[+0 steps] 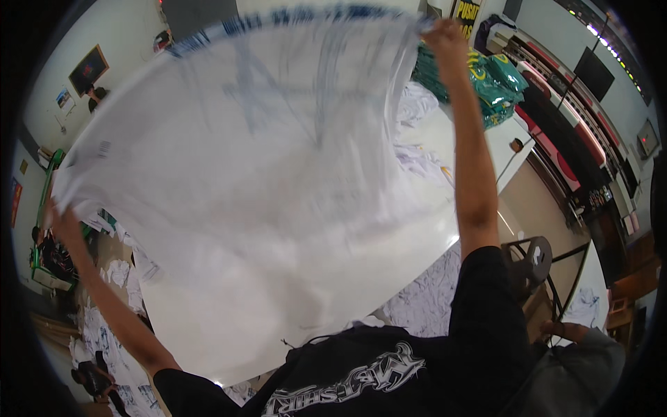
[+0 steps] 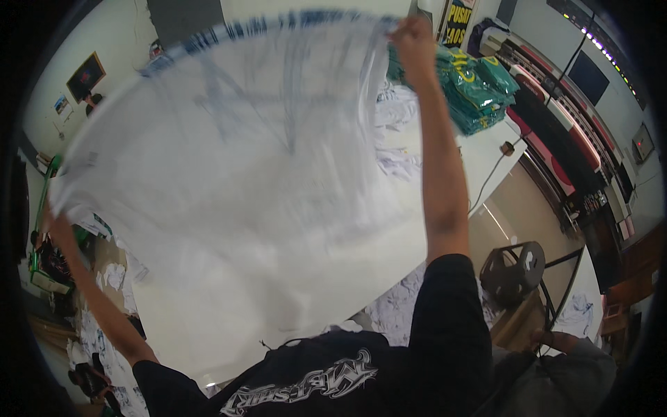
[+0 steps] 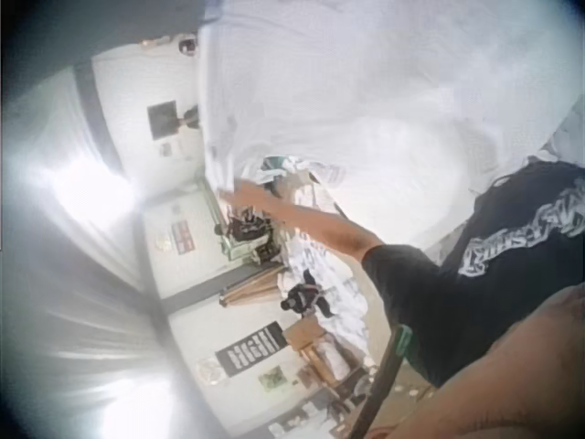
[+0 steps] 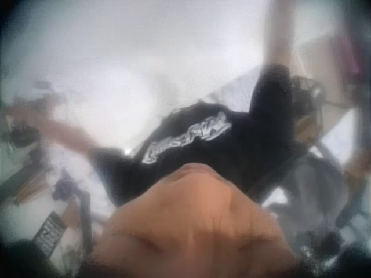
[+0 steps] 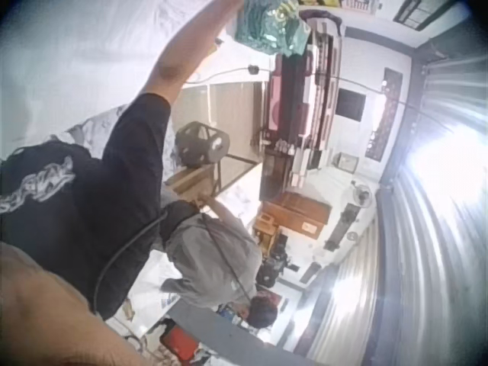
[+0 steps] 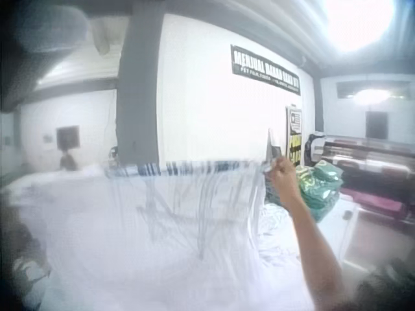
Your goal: The person uses a yellow electric fabric cutter to cut white t-shirts on a large white table. They repeatedly place t-shirts on the table, align them, and cut along the printed outlines to separate the garment shapes from the surrounding fabric.
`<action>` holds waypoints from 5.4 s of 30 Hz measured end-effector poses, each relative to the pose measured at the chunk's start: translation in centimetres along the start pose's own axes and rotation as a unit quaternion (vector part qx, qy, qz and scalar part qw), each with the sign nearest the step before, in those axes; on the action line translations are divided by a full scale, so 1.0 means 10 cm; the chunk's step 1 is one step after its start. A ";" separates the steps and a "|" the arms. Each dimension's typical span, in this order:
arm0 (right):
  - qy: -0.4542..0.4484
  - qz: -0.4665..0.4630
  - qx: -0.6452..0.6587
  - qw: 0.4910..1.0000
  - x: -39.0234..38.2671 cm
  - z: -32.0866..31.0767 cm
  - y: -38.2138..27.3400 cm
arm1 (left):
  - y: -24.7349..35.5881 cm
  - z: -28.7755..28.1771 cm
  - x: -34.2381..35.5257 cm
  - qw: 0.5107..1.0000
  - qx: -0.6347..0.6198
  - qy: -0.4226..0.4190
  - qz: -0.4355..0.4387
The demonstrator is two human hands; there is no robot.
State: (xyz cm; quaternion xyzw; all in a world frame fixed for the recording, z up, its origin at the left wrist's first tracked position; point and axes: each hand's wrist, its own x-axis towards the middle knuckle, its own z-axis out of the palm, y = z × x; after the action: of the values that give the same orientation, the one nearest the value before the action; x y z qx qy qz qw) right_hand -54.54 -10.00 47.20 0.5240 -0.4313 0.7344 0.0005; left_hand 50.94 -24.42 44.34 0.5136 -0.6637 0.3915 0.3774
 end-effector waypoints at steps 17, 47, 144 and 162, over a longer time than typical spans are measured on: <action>-0.271 0.331 -0.096 0.899 -3.13 -1.60 1.02 | 2.60 -1.36 -4.19 0.910 -0.072 -0.363 -0.185; -0.148 0.255 -0.430 0.853 -3.19 -2.86 2.91 | 4.76 -0.12 -4.11 0.686 0.010 -0.674 -0.274; -0.423 0.439 -0.383 0.694 -6.14 -0.86 -2.08 | 4.58 -1.55 -4.54 0.626 -0.110 -0.730 -0.252; -0.440 0.411 -0.364 0.711 -5.94 -0.22 -1.52 | 4.59 -1.60 -4.53 0.638 -0.118 -0.715 -0.261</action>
State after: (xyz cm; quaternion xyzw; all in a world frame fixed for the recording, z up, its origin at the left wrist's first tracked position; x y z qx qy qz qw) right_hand -22.55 27.71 10.88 0.5183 -0.7893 0.1344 -0.3005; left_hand 16.19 15.21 3.91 0.7364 -0.6051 -0.2940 -0.0711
